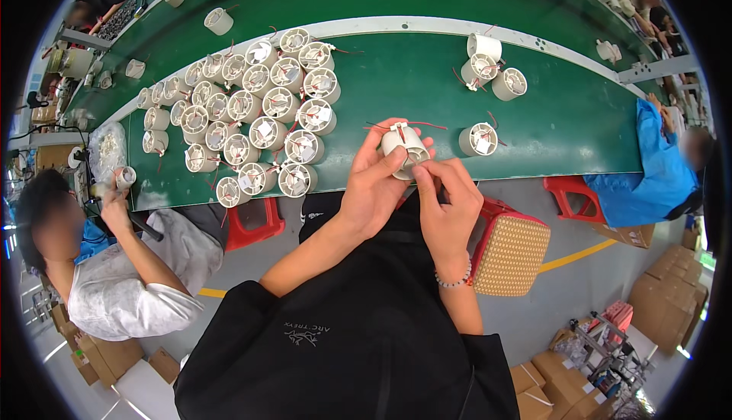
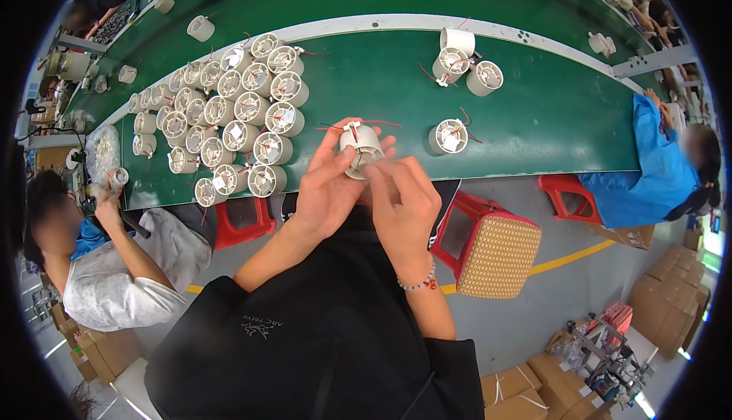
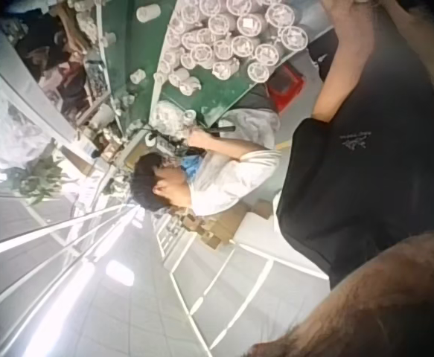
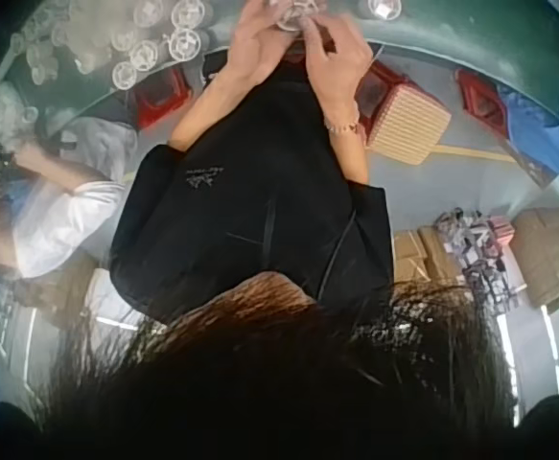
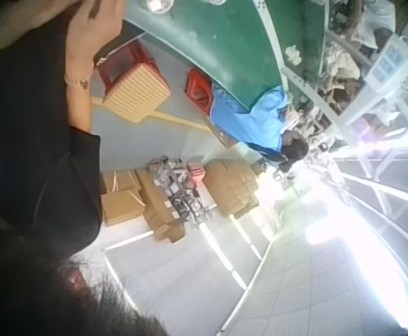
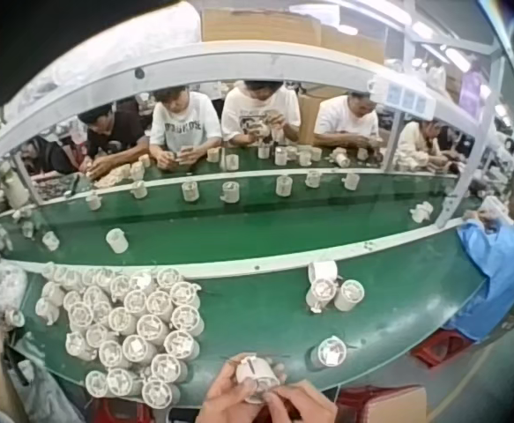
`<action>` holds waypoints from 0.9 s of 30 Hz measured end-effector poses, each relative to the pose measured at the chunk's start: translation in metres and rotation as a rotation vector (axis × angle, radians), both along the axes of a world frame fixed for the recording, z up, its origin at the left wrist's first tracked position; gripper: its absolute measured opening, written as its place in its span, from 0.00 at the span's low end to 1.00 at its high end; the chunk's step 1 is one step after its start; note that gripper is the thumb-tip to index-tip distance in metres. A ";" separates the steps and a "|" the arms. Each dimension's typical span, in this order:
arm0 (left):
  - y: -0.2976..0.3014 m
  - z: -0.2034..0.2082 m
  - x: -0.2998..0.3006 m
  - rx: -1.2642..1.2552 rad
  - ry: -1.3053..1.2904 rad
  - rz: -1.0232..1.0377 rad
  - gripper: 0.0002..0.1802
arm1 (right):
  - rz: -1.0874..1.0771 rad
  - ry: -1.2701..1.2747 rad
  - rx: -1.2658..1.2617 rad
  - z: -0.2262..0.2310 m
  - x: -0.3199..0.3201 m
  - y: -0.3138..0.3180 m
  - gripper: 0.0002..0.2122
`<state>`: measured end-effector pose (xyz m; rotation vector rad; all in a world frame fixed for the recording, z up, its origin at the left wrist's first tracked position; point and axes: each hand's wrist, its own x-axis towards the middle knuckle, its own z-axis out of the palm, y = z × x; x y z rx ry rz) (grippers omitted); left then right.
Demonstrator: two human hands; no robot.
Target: Assembling small white plastic electronic components and inserting small parts by hand at a conveyor belt station.
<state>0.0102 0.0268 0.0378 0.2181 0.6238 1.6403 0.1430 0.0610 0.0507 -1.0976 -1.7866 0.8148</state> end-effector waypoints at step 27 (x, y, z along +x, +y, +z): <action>0.006 0.007 0.005 -0.030 -0.057 0.036 0.23 | -0.087 0.122 0.100 -0.010 -0.013 0.001 0.13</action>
